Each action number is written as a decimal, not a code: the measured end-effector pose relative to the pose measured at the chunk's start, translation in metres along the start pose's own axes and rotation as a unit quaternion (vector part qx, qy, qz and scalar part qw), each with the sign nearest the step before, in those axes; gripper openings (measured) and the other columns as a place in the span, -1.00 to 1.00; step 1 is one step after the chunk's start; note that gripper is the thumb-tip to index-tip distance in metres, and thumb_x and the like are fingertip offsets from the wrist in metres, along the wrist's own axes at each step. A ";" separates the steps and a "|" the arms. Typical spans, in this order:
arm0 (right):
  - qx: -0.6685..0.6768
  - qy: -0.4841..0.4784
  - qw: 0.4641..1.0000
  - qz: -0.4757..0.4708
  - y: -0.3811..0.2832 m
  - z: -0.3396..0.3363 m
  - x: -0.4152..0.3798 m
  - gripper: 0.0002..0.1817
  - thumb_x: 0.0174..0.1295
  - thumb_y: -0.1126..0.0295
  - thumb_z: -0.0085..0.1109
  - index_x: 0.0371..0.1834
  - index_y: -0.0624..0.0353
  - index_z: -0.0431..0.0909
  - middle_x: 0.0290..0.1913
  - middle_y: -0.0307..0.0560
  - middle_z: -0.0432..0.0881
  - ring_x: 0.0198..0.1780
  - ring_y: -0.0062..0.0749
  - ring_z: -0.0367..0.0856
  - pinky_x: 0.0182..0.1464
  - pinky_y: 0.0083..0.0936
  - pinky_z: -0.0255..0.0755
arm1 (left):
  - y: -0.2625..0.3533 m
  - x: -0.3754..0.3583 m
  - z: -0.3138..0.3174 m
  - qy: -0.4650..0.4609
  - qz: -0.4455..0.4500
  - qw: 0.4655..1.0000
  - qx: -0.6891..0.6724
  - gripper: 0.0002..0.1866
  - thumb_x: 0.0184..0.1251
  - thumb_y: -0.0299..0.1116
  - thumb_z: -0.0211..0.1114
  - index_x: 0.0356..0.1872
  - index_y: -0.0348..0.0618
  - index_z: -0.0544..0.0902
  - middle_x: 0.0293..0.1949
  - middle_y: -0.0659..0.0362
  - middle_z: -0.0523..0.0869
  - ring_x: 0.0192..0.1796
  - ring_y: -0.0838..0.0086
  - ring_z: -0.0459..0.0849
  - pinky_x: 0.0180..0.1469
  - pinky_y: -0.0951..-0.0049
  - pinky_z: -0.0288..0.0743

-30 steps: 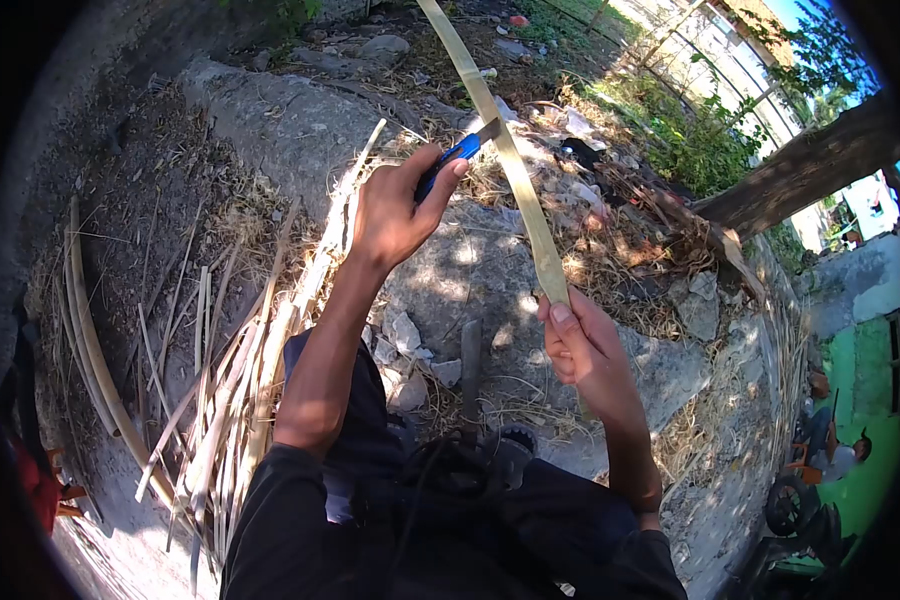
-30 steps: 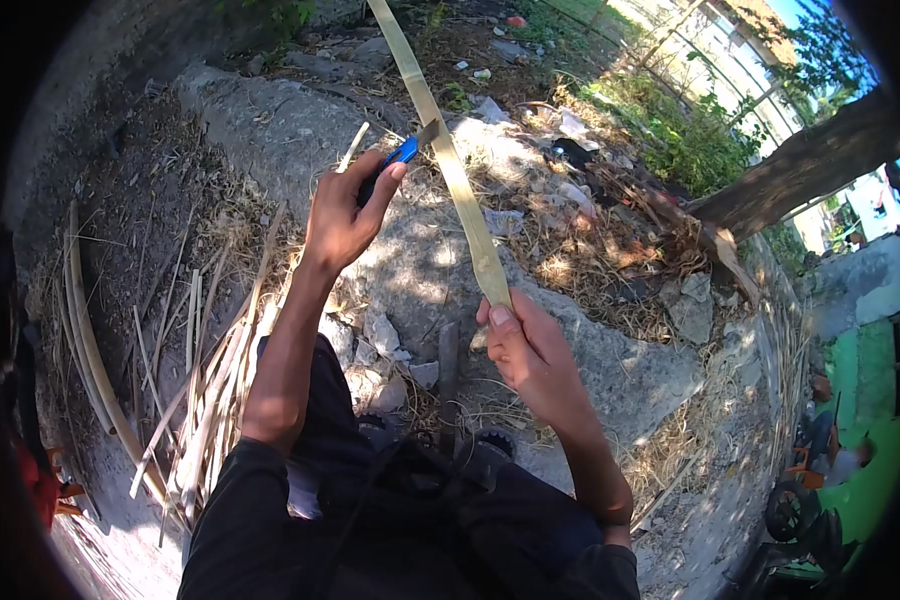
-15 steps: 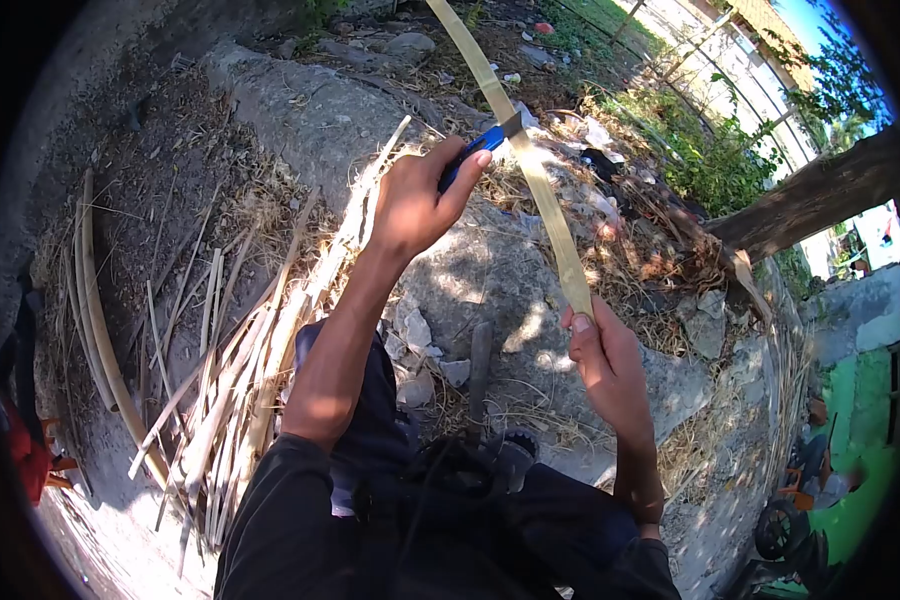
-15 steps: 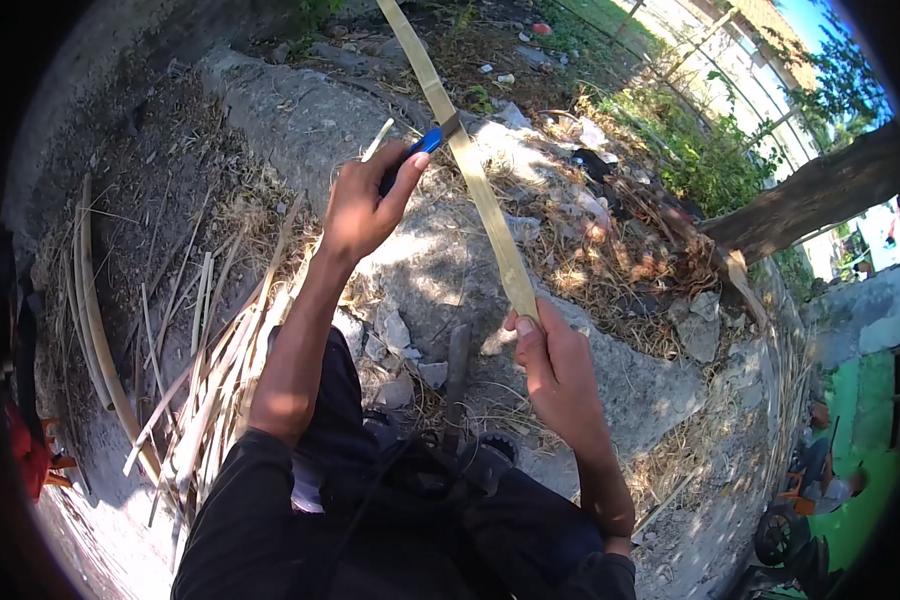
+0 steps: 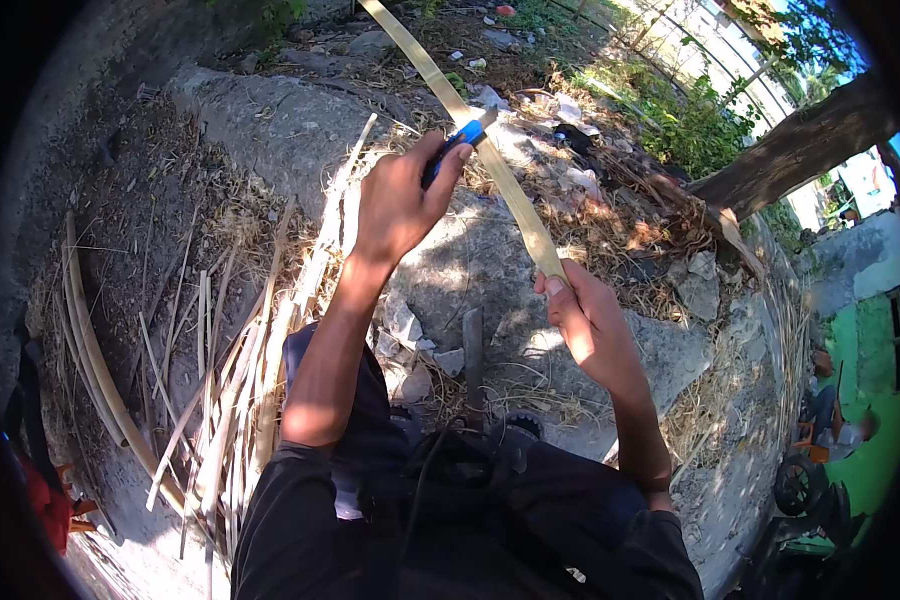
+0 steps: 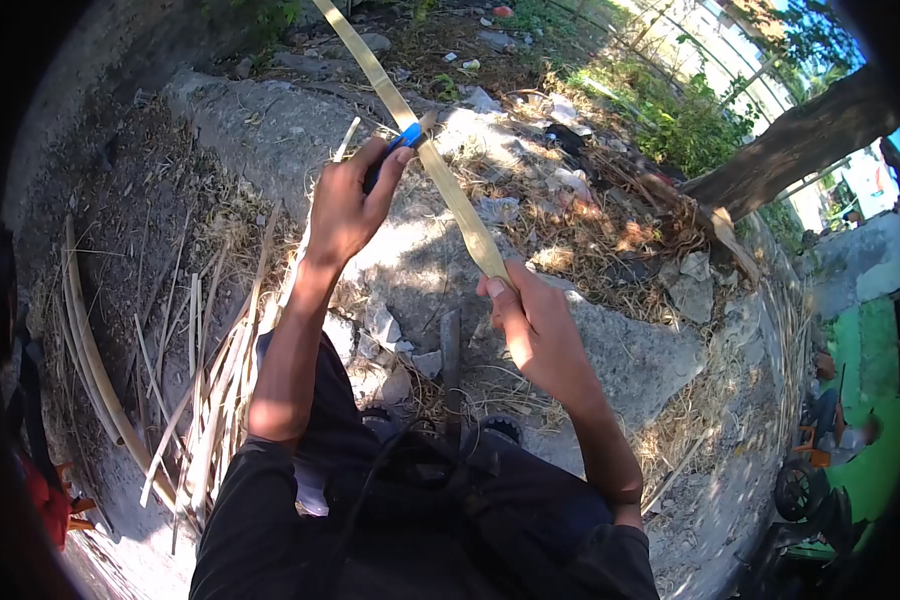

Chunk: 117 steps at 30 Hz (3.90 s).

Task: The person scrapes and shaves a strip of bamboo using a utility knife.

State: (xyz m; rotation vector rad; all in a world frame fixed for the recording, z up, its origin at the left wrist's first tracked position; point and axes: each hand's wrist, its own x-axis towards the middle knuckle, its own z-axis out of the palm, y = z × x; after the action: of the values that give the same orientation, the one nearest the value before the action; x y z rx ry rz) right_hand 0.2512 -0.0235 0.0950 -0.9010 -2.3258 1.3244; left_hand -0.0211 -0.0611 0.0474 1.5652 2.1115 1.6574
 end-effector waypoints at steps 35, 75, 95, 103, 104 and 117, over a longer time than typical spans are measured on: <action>0.203 -0.014 0.965 0.163 0.002 -0.016 -0.029 -0.76 0.82 0.27 -0.12 0.05 0.16 0.50 -0.46 -0.49 0.22 -0.52 -0.84 0.05 -0.51 -0.70 -0.03 | -0.042 0.023 0.033 0.009 -0.006 0.998 0.066 -0.54 0.75 0.10 0.14 -0.02 -0.13 0.70 -0.54 -0.11 0.71 -0.45 -0.16 0.73 -0.32 -0.11 0.56; -0.057 -0.025 0.997 0.051 -0.003 -0.021 -0.055 -0.80 0.69 0.40 0.01 -0.01 0.25 0.62 -0.56 -0.23 0.41 -0.55 -0.59 0.34 -0.42 -0.47 0.24 | -0.112 0.036 -0.005 0.192 -0.044 0.980 0.014 -0.45 0.79 0.12 0.09 -0.21 -0.21 0.65 -0.64 0.10 0.61 -0.62 0.30 0.54 -0.47 0.13 0.34; -0.209 0.242 0.932 -0.171 0.027 -0.005 -0.035 -0.69 0.52 0.51 0.30 0.27 0.32 0.72 -0.26 0.01 0.75 -0.42 -0.44 0.57 -0.40 -0.36 0.38 | -0.059 0.015 -0.025 -0.069 -0.281 0.739 -0.609 -0.52 0.89 0.12 -0.11 -0.27 0.01 0.36 -0.62 0.42 0.23 -0.72 0.70 0.12 -0.69 0.58 0.04; -0.249 0.197 0.935 -0.160 0.012 0.002 -0.032 -0.57 0.46 0.54 0.38 0.38 0.19 0.73 -0.19 0.00 0.78 -0.40 -0.45 0.60 -0.42 -0.41 0.41 | -0.036 0.005 -0.009 -0.338 -0.323 0.537 -0.702 -0.46 0.88 0.13 -0.12 -0.28 -0.06 0.42 -0.65 0.35 0.36 -0.81 0.69 0.15 -0.83 0.60 0.05; -0.251 0.198 0.934 -0.161 0.012 0.001 -0.030 -0.57 0.46 0.54 0.38 0.38 0.19 0.73 -0.19 0.00 0.78 -0.40 -0.45 0.60 -0.42 -0.41 0.41 | -0.029 0.003 -0.013 -0.323 -0.365 0.586 -0.647 -0.44 0.88 0.17 -0.13 -0.29 -0.05 0.44 -0.67 0.38 0.33 -0.80 0.71 0.14 -0.80 0.61 0.03; -0.251 0.239 0.922 -0.173 0.002 -0.008 -0.007 -0.47 0.49 0.54 0.33 0.53 0.13 0.64 -0.29 -0.10 0.65 -0.49 -0.57 0.37 -0.51 -0.43 0.25 | -0.015 -0.009 -0.002 -0.322 -0.173 0.777 -0.512 -0.41 0.85 0.26 -0.18 -0.34 0.05 0.42 -0.61 0.40 0.32 -0.72 0.71 0.07 -0.69 0.56 -0.01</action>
State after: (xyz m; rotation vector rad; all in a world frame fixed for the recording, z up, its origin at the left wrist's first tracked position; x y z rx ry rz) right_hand 0.2618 -0.0215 0.0975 -0.7810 -2.2963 0.3140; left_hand -0.0280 -0.0672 0.0326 1.0197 0.7860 1.3955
